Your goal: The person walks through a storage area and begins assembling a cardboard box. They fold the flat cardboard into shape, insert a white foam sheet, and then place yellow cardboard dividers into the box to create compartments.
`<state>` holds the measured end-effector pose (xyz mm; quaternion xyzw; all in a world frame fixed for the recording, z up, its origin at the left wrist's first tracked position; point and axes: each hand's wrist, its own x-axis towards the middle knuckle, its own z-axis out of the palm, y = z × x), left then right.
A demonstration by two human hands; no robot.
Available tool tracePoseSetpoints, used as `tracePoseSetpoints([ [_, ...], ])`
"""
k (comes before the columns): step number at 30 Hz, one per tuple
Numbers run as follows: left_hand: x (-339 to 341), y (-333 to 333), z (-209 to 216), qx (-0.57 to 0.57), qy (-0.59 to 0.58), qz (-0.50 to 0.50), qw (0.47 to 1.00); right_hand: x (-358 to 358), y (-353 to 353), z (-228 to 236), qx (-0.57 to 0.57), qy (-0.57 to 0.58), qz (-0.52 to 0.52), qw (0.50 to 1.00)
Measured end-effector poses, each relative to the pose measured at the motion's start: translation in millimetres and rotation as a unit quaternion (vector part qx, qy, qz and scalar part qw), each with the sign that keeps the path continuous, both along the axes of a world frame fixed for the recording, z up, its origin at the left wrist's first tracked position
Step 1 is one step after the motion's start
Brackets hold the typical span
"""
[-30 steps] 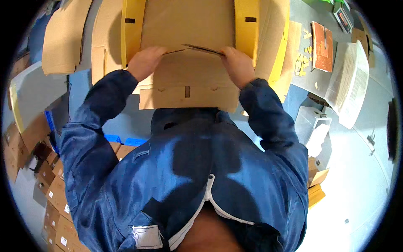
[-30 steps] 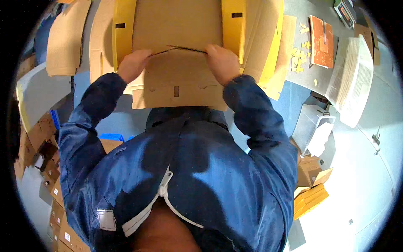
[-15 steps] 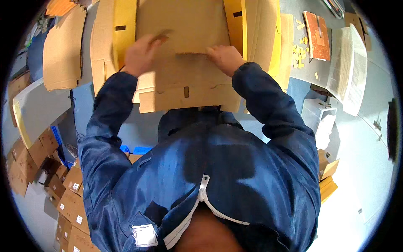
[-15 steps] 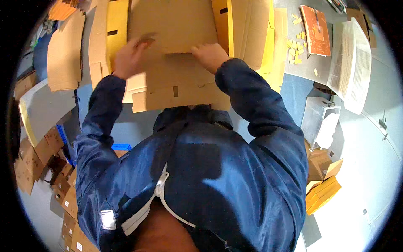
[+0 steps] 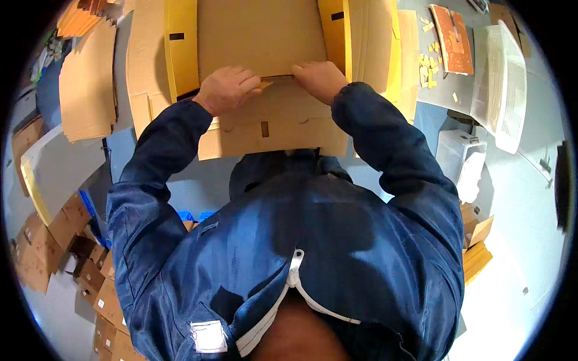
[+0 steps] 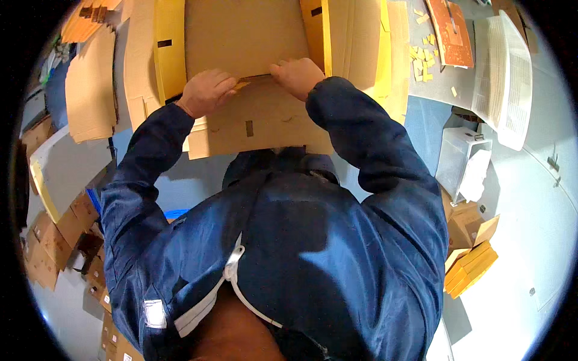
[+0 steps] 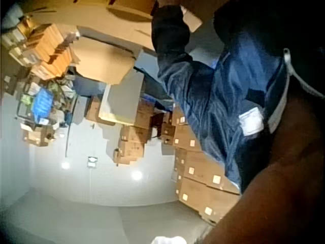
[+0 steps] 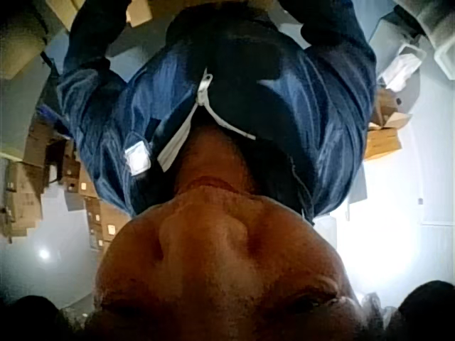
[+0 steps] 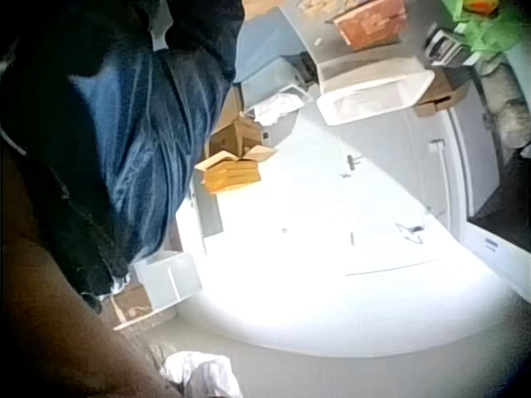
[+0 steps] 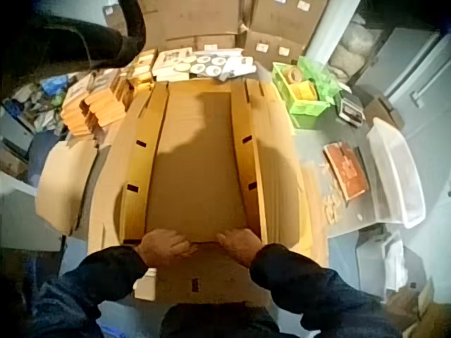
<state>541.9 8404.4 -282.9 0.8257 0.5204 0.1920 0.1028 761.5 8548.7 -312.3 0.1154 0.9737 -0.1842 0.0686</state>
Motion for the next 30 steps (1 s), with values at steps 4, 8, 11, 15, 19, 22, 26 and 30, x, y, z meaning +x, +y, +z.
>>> tracePoseSetpoints([
  [4,5,-1,-15,-0.044,0.07,0.001,0.997,1,1,-2,0.006,0.001,0.011,1.0],
  [8,16,-4,-14,-0.072,0.022,0.06,0.995,-3,0,9,-0.002,-0.029,-0.015,0.999],
  [11,22,-6,-3,-0.177,-0.024,0.093,0.98,3,-1,4,0.03,-0.021,0.016,0.999],
  [15,18,-3,-26,-0.227,-0.004,0.068,0.972,9,0,2,0.032,-0.01,0.05,0.998],
  [19,24,5,-14,-0.251,0.016,0.072,0.965,6,-13,28,0.049,-0.007,0.022,0.999],
  [22,20,2,-16,-0.276,-0.031,0.064,0.959,24,-41,44,0.062,0.131,0.08,0.986],
  [26,9,9,-24,-0.346,-0.105,0.036,0.932,69,-92,16,-0.031,0.068,0.115,0.991],
  [30,2,17,-35,-0.393,-0.201,-0.018,0.897,69,-102,4,-0.018,0.065,0.081,0.994],
])
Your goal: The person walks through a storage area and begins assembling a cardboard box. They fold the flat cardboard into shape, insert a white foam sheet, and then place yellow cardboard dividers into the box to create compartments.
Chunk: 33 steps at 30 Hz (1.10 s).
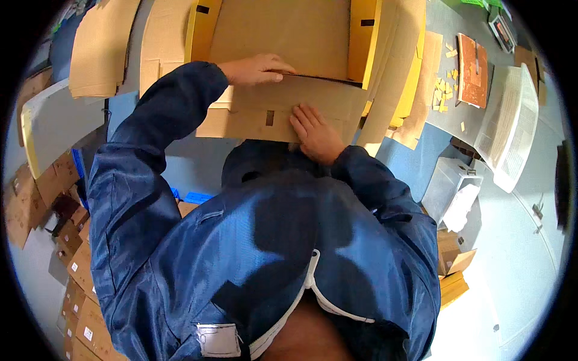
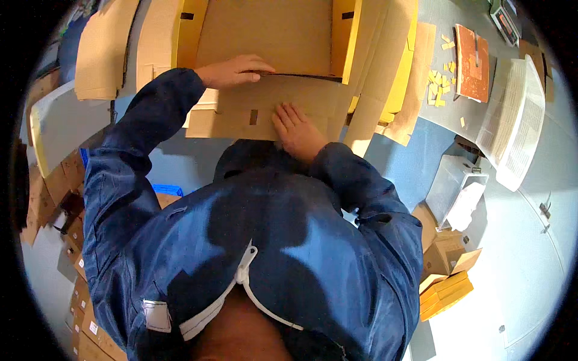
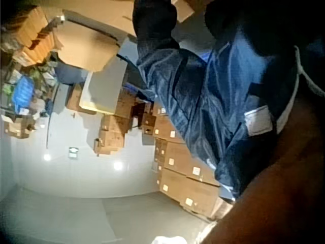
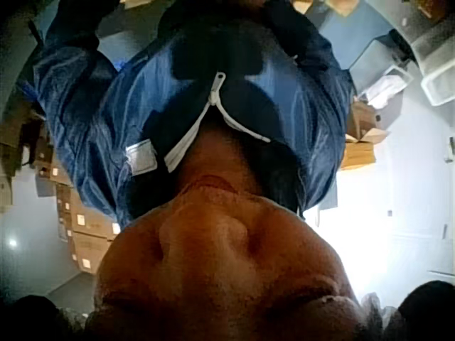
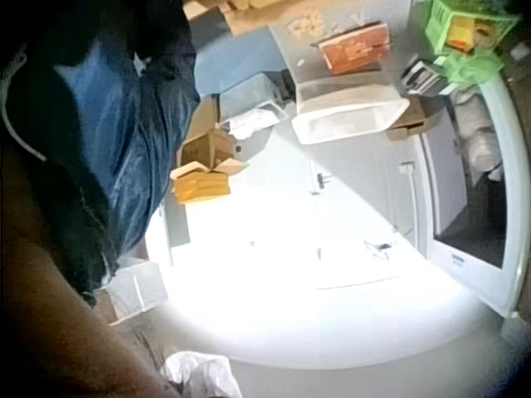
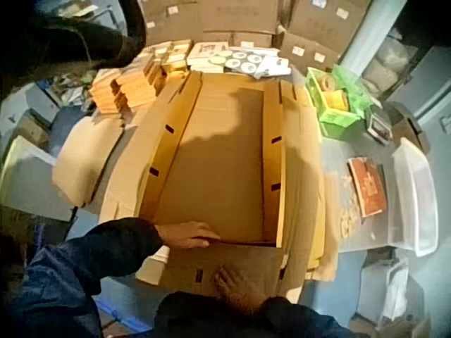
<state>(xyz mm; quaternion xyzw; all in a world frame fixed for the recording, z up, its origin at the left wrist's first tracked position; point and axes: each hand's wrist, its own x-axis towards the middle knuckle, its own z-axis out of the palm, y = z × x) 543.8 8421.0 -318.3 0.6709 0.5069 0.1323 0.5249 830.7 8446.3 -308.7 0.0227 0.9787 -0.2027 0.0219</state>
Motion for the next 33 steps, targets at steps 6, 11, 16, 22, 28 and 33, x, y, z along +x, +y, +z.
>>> tracePoseSetpoints([
  [6,25,-7,13,-0.276,-0.177,-0.015,0.945,-43,71,99,-0.094,-0.079,0.002,0.992],
  [11,18,-24,-12,-0.167,-0.164,0.02,0.972,-68,110,27,-0.347,-0.303,-0.036,0.887],
  [16,-10,-81,54,0.111,0.125,0.297,0.94,-84,131,3,-0.468,-0.439,-0.108,0.759],
  [22,41,-156,46,0.15,0.319,0.176,0.919,-82,131,3,-0.439,-0.352,-0.098,0.821],
  [28,40,-156,30,0.181,0.307,0.191,0.915,-2,86,69,0.011,-0.051,-0.068,0.996],
  [33,24,-101,20,0.188,0.299,0.16,0.922,4,107,18,0.191,0.0,-0.09,0.977],
])
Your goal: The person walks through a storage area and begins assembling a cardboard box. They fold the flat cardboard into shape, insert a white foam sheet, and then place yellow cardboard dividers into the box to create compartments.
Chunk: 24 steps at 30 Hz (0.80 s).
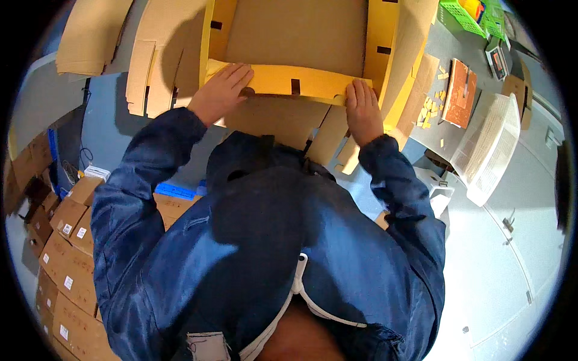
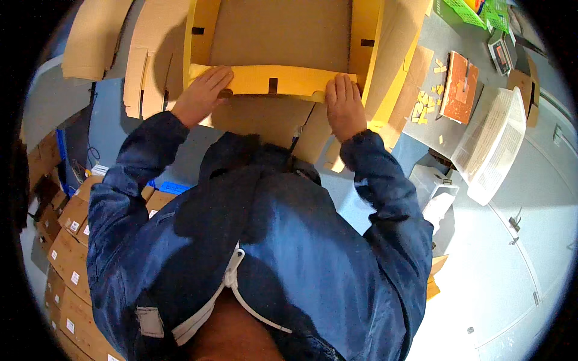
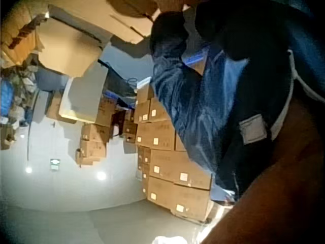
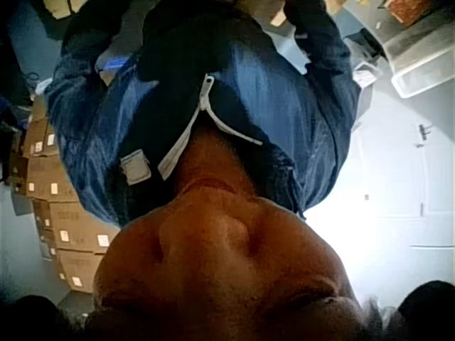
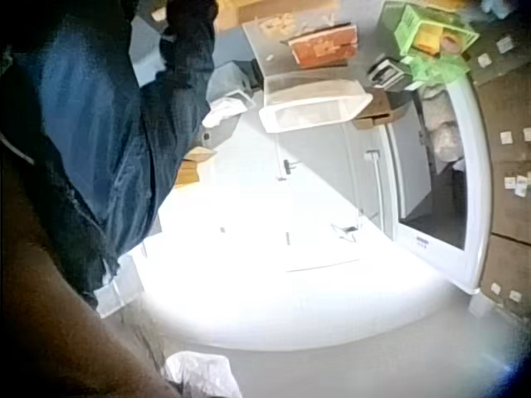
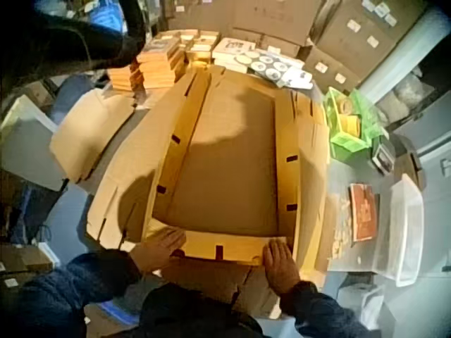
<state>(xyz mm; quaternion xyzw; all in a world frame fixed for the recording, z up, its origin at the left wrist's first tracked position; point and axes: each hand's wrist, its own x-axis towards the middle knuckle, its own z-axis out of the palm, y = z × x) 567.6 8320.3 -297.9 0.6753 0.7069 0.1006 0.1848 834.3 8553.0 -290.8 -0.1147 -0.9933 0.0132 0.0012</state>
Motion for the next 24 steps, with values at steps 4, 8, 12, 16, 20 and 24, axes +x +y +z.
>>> tracePoseSetpoints([
  [4,-24,16,10,-0.206,-0.133,-0.031,0.969,-14,21,4,-0.114,-0.219,-0.015,0.969],
  [8,-32,6,4,-0.118,0.123,-0.069,0.983,-11,28,-2,-0.079,-0.163,0.03,0.983],
  [12,-25,10,-21,-0.124,0.09,-0.097,0.983,-7,37,-19,-0.14,-0.209,0.021,0.968],
  [16,-25,-1,-46,-0.168,0.062,-0.085,0.98,-26,53,-9,-0.127,-0.222,0.047,0.966],
  [20,100,30,8,0.017,-0.227,-0.063,0.972,8,143,1,-0.072,-0.103,0.029,0.992],
  [24,82,60,73,0.127,-0.204,-0.051,0.969,-32,158,58,-0.174,0.061,-0.152,0.971],
])
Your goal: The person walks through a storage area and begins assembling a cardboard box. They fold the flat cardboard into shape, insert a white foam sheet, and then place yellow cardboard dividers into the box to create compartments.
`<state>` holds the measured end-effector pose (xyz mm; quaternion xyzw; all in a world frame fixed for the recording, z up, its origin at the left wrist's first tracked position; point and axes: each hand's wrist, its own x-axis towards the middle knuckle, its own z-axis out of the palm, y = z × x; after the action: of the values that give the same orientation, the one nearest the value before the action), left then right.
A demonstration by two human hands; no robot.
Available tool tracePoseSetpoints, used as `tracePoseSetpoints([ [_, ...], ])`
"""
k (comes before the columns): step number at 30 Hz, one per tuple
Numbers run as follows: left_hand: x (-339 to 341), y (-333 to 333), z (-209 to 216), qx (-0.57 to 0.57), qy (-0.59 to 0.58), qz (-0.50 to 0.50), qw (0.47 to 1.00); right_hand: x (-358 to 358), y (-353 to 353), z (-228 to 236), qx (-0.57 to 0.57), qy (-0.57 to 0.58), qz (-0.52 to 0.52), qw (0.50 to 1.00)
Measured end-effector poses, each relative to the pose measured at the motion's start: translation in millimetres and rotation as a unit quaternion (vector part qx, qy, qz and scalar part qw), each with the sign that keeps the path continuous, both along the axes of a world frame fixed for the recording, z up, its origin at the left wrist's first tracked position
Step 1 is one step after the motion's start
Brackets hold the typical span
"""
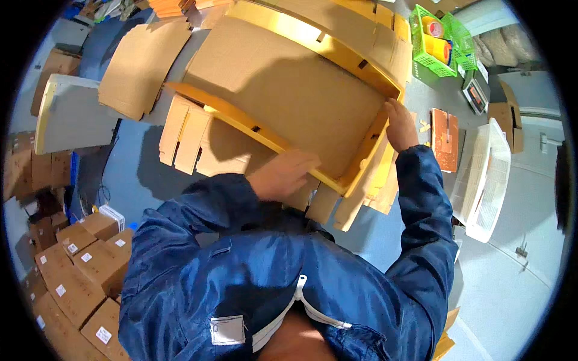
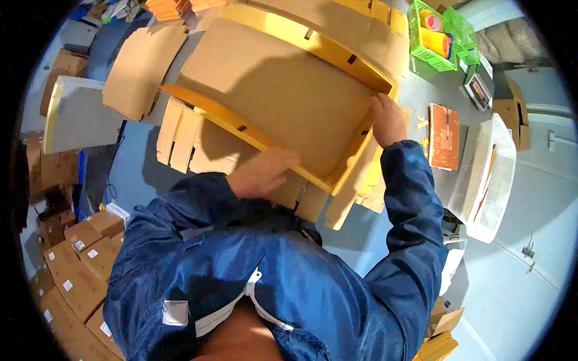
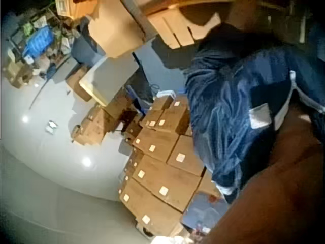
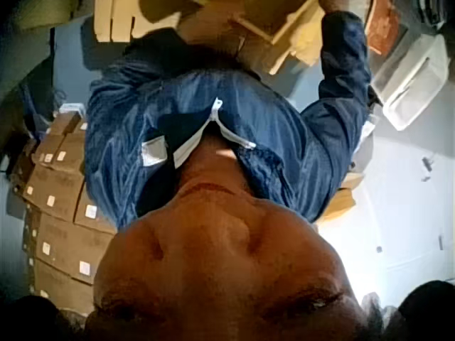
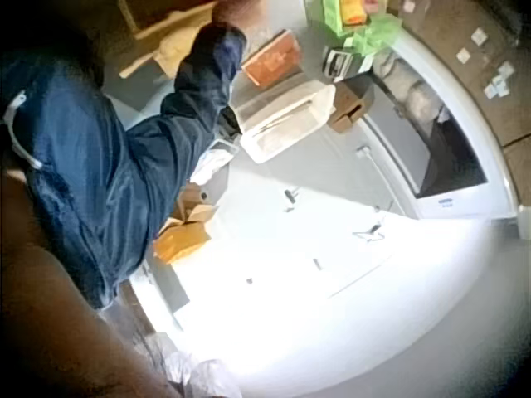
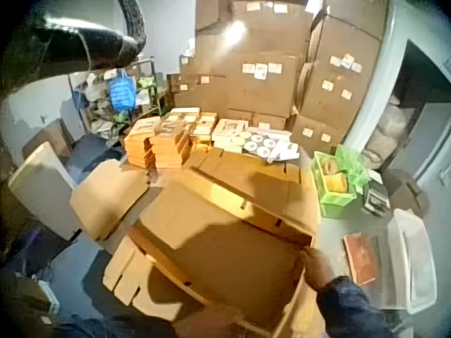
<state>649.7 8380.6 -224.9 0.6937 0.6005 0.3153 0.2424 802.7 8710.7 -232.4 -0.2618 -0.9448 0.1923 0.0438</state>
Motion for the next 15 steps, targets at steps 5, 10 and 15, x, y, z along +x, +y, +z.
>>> tracePoseSetpoints([
  [5,-164,-40,11,0.061,0.211,0.211,0.953,-62,-194,-3,-0.025,0.025,0.35,0.936],
  [10,-289,-51,12,-0.065,0.379,0.258,0.886,-80,-243,-50,-0.024,-0.091,0.41,0.907],
  [15,-305,4,-7,0.039,0.511,-0.078,0.855,-3,-179,-48,0.126,-0.189,0.307,0.924],
])
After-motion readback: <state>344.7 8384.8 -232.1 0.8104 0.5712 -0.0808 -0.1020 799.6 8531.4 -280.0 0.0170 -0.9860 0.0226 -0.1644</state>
